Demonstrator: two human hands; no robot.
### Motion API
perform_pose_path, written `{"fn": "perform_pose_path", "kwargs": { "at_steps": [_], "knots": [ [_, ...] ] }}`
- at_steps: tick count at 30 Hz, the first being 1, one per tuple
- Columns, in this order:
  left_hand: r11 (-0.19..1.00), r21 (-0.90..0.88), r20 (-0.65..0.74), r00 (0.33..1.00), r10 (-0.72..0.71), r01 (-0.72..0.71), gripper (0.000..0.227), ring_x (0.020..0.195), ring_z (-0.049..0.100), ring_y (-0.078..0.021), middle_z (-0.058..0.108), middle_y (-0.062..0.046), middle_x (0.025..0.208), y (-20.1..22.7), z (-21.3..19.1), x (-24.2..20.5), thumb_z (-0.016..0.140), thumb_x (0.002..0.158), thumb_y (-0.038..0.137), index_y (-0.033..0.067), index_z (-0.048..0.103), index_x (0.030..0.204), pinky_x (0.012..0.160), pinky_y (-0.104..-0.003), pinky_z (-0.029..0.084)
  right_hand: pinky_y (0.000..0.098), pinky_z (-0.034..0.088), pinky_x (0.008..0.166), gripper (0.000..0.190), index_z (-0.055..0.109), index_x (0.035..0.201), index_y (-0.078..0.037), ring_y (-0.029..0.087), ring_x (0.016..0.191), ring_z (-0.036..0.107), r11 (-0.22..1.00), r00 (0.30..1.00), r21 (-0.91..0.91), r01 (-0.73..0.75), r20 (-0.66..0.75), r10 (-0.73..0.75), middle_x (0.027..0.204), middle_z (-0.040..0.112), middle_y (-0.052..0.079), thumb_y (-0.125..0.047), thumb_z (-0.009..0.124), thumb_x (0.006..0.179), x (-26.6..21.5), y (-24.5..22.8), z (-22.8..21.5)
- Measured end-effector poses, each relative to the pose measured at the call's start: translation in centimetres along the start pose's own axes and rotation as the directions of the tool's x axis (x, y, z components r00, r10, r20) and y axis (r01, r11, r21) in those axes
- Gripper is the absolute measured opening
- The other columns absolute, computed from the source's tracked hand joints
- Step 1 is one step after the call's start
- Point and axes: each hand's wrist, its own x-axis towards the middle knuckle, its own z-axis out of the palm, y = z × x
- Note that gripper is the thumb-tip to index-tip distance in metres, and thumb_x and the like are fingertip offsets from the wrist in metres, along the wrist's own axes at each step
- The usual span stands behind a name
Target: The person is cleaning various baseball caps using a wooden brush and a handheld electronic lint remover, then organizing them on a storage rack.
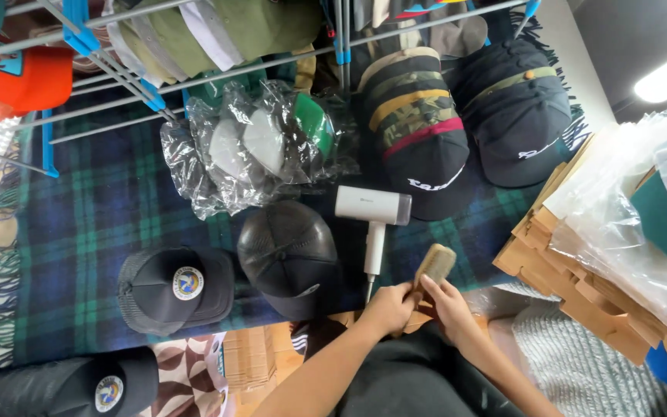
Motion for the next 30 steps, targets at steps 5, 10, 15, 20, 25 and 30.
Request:
{"fn": "perform_pose_path", "kwargs": {
  "at_steps": [5,10,15,20,25,30],
  "knots": [
    [0.942,0.329,-0.403,0.893,0.200,-0.062,0.026,0.102,0.068,-0.0341,0.068,-0.008,0.107,-4.8,2.7,5.8,0.062,0.095,0.043,0.0217,0.069,0.109,0.082,-0.047,0.061,0.0474,0.062,0.060,0.045,0.067,0.130,-0.013,0.034,0.069,0.074,0.939,0.986,-0.325,0.113,-0.082,-0.147,0.090,0.072,0.018,-0.033,0.079,0.091,6.8,-1.0,-1.0],
    [0.907,0.391,-0.714,0.675,0.188,0.160,0.068,0.109,0.061,-0.0377,0.050,-0.011,0.128,-8.9,1.6,10.9,0.083,0.078,0.038,0.0159,0.048,0.133,0.080,-0.050,0.064,0.0448,0.054,0.098,0.075,0.066,0.136,-0.024,0.029,0.105,0.068,0.491,0.943,-0.868,0.079,-0.095,-0.320,0.098,0.061,0.006,-0.080,0.066,0.085,11.0,-0.6,-1.2],
    [0.927,0.260,-0.674,0.738,-0.027,0.271,0.049,0.102,0.069,-0.0338,0.063,-0.013,0.110,-12.0,1.0,13.6,0.078,0.075,0.033,0.0064,0.058,0.112,0.081,-0.045,0.064,0.0487,0.057,0.091,0.074,0.046,0.156,-0.012,0.032,0.111,0.068,0.587,0.940,-0.787,0.193,-0.023,-0.339,0.117,0.062,0.016,-0.052,0.067,0.097,7.2,-2.9,-2.0],
    [0.948,-0.229,-0.426,0.853,-0.303,0.223,0.056,0.103,0.074,-0.0349,0.076,-0.016,0.099,-6.8,-1.6,11.9,0.082,0.058,0.038,0.0014,0.075,0.101,0.082,-0.047,0.060,0.0421,0.055,0.074,0.040,0.062,0.139,-0.007,0.030,0.098,0.061,0.908,0.960,-0.359,0.219,-0.089,-0.266,0.111,0.060,0.022,-0.027,0.062,0.104,1.4,-3.6,-4.2],
    [0.941,-0.336,-0.448,0.884,-0.136,-0.025,0.051,0.102,0.073,-0.0330,0.074,-0.018,0.095,-1.0,-1.1,2.6,0.081,0.062,0.035,0.0068,0.073,0.104,0.083,-0.044,0.058,0.0405,0.059,0.077,0.047,0.056,0.144,0.003,0.029,0.092,0.068,0.967,0.952,-0.089,0.241,0.217,-0.217,0.103,0.071,0.024,-0.015,0.057,0.101,-2.2,-6.2,0.1],
    [0.974,0.075,-0.323,0.919,0.226,-0.213,0.079,0.117,0.061,-0.0494,0.064,-0.031,0.125,4.2,-3.9,-6.8,0.073,0.078,0.050,-0.0098,0.060,0.128,0.099,-0.058,0.052,0.0508,0.057,0.088,0.040,0.057,0.136,0.005,0.031,0.095,0.069,0.954,0.879,0.000,0.299,0.388,-0.276,0.104,0.073,0.024,-0.011,0.060,0.099,-3.3,-7.9,7.7]
  ]
}}
